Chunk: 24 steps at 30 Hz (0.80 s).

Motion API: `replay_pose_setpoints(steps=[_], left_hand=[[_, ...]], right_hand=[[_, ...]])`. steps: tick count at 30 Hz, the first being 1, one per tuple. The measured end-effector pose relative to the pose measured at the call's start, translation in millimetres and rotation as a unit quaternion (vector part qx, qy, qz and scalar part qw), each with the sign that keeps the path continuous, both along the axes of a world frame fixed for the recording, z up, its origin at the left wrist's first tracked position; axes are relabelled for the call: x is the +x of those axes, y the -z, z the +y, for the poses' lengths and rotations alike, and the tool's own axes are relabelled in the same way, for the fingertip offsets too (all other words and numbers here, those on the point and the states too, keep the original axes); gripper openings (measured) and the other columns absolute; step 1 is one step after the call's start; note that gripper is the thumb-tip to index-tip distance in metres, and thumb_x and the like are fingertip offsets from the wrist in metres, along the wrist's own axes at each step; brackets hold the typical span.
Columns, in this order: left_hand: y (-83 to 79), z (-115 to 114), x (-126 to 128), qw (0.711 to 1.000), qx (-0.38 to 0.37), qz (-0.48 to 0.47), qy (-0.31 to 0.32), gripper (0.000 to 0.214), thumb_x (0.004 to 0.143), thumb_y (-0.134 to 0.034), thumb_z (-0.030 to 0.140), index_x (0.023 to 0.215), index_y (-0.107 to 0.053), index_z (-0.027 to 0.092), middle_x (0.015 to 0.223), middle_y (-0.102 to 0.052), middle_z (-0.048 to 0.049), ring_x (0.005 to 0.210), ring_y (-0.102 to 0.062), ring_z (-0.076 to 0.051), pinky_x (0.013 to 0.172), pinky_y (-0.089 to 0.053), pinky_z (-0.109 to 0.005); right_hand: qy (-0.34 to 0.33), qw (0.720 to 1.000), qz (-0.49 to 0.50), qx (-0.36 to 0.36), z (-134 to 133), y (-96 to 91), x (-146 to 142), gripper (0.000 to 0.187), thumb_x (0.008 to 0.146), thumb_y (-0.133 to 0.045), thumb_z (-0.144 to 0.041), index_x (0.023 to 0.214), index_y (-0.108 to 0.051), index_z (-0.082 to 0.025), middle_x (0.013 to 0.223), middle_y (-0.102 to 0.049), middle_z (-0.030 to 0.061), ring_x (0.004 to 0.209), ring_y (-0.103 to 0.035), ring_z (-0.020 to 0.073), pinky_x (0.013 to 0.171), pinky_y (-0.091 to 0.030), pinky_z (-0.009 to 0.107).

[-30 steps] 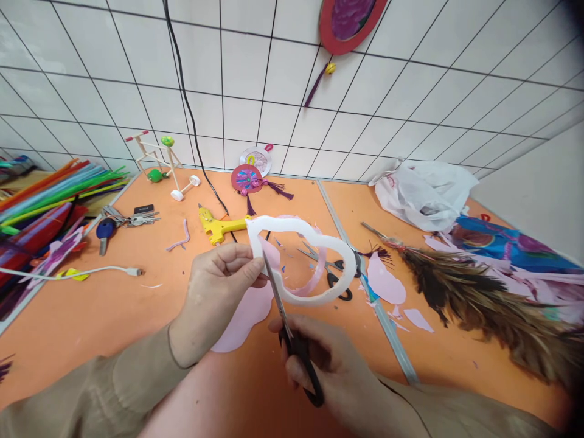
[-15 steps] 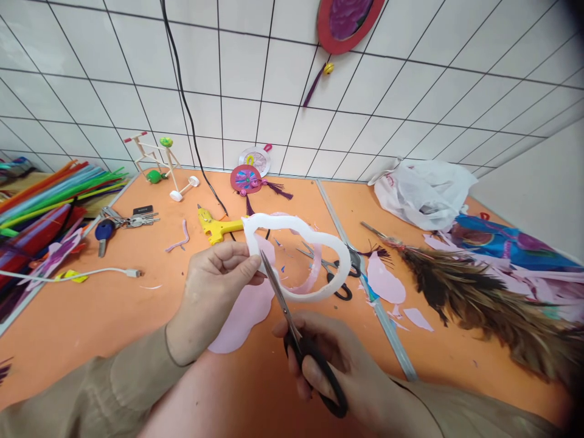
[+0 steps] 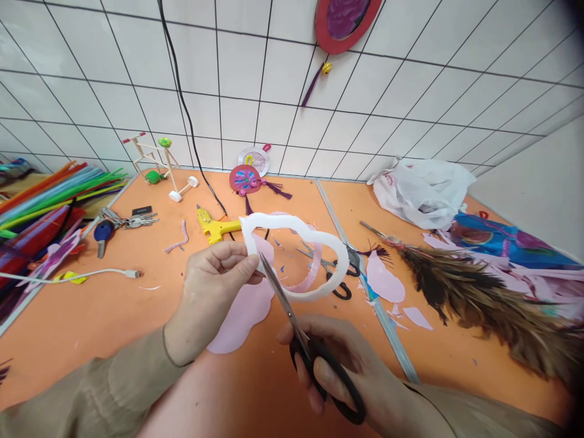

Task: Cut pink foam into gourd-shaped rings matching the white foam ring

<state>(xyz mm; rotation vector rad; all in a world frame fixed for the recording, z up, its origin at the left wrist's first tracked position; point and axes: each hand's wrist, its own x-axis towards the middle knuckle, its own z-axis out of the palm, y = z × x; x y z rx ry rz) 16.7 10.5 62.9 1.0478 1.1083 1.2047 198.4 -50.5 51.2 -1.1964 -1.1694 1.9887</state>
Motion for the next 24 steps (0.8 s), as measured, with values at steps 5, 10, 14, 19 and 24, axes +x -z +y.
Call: replay_pose_setpoints(steps=[5,10,14,19,24], left_hand=[[0.7,0.7,-0.6,1.0,-0.001,0.005,0.005,0.007,0.077,-0.073,0.024,0.074,-0.075,0.018,0.074,-0.076,-0.0025,0.063,-0.069,-0.014,0.064,-0.058,-0.023],[0.7,0.8,-0.1,1.0,-0.001,0.002,0.008,0.007,0.078,-0.072,0.025,0.075,-0.075,0.018,0.077,-0.076,-0.0027,0.066,-0.069,-0.014,0.066,-0.058,-0.023],[0.3,0.9,0.5,1.0,-0.004,-0.004,0.011,0.007,0.078,-0.073,0.024,0.075,-0.075,0.019,0.075,-0.076,-0.0018,0.066,-0.069,-0.013,0.066,-0.058,-0.023],[0.9,0.1,1.6,1.0,-0.005,-0.009,0.025,0.007,0.079,-0.072,0.024,0.077,-0.076,0.019,0.075,-0.076,-0.0015,0.066,-0.068,-0.012,0.065,-0.057,-0.021],[2.6,0.2,1.3,0.999,-0.007,-0.009,0.041,0.01,0.08,-0.07,0.024,0.074,-0.076,0.019,0.073,-0.076,-0.0007,0.065,-0.068,-0.011,0.064,-0.055,-0.02]], right_hand=[[0.008,1.0,0.014,-0.011,-1.0,0.9,3.2,0.063,0.062,-0.073,-0.067,0.094,-0.058,-0.015,0.062,-0.052,-0.0037,0.043,-0.048,0.0063,0.045,-0.034,0.021],[0.008,1.0,0.027,-0.005,-1.8,4.2,5.0,0.069,0.062,-0.07,-0.074,0.094,-0.058,-0.015,0.063,-0.054,-0.0029,0.044,-0.049,0.0063,0.045,-0.036,0.02],[0.01,1.0,0.018,-0.007,-2.5,3.2,3.5,0.071,0.06,-0.07,-0.076,0.095,-0.058,-0.015,0.063,-0.053,-0.0033,0.045,-0.05,0.007,0.046,-0.039,0.021],[-0.008,1.0,-0.004,0.011,-0.4,1.5,3.9,0.078,0.058,-0.067,-0.08,0.099,-0.058,-0.015,0.064,-0.049,-0.0049,0.047,-0.05,0.0069,0.049,-0.041,0.022],[-0.031,0.997,0.011,0.077,0.6,3.3,8.4,0.069,0.071,-0.062,-0.076,0.103,-0.058,-0.014,0.075,-0.051,-0.0007,0.058,-0.055,0.0095,0.06,-0.043,0.025]])
